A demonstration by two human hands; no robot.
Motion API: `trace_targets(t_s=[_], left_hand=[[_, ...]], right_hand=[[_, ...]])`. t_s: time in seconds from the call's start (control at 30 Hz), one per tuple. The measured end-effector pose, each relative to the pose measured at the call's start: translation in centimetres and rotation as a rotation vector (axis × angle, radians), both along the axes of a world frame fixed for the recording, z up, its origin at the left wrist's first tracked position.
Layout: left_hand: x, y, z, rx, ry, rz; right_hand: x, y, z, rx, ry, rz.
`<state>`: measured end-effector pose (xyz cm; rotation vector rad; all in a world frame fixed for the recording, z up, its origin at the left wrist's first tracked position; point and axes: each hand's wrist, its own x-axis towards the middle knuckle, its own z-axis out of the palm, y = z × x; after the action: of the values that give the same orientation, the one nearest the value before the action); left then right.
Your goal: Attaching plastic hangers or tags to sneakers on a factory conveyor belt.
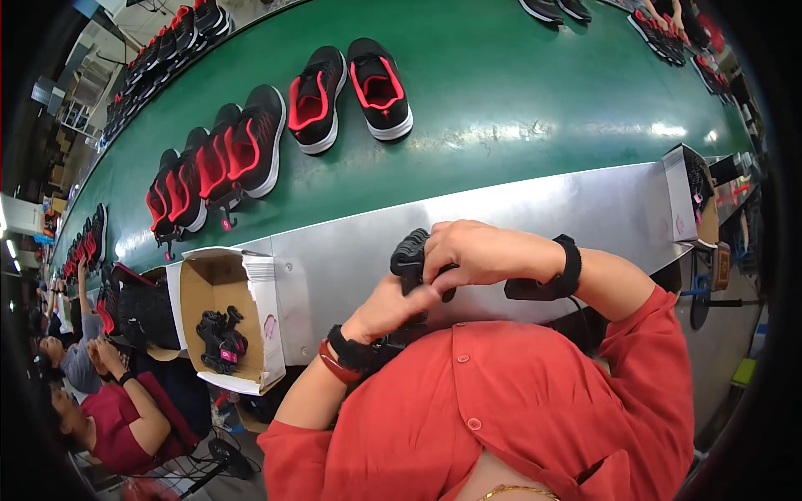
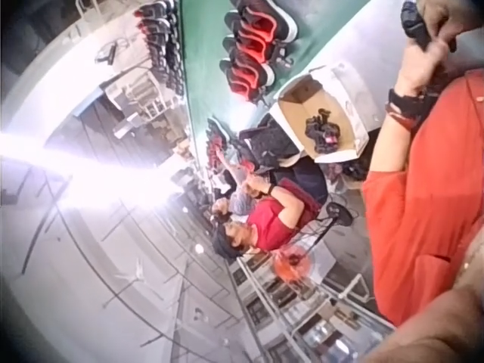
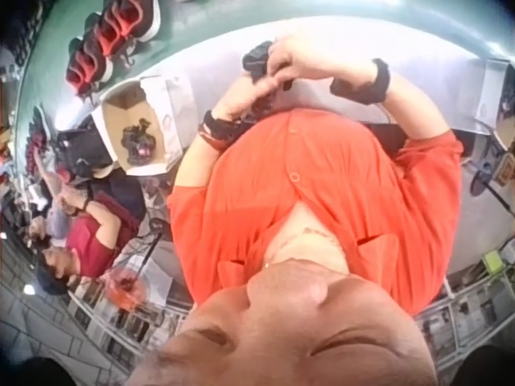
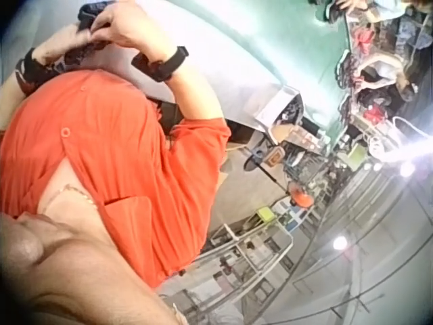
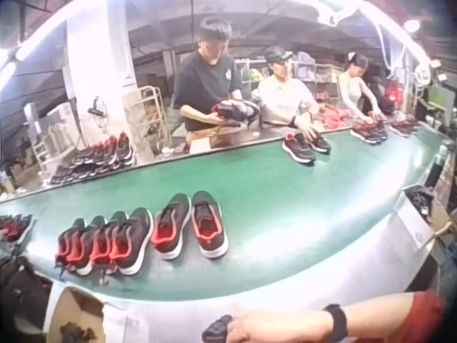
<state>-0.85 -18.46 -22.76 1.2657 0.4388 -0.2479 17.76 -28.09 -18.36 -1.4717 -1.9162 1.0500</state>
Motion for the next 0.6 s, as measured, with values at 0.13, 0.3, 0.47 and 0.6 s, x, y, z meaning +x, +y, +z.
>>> trace_targets(t_s=[0.13, 0.3, 0.47, 0.6], left_hand=[[0.5, -0.4, 1.3, 0.001, 0.017, -0.049], [1.8, 0.3, 3.1, 0.054, 0.159, -0.122], [1.4, 0.3, 2.4, 0.109, 0.146, -0.143], [0.7, 0.1, 2.2, 0.376, 0.03, -0.197]], right_hand=[[-0.2, -1.0, -1.3, 0.0, 0.091, -0.047], [-1.7, -2.7, -2.9, 0.149, 0.125, -0.277], [-2.8, -3.9, -3.6, 0.261, 0.254, -0.482], [-1.1, -5.3, -3.6, 0.009, 0.958, -0.626]])
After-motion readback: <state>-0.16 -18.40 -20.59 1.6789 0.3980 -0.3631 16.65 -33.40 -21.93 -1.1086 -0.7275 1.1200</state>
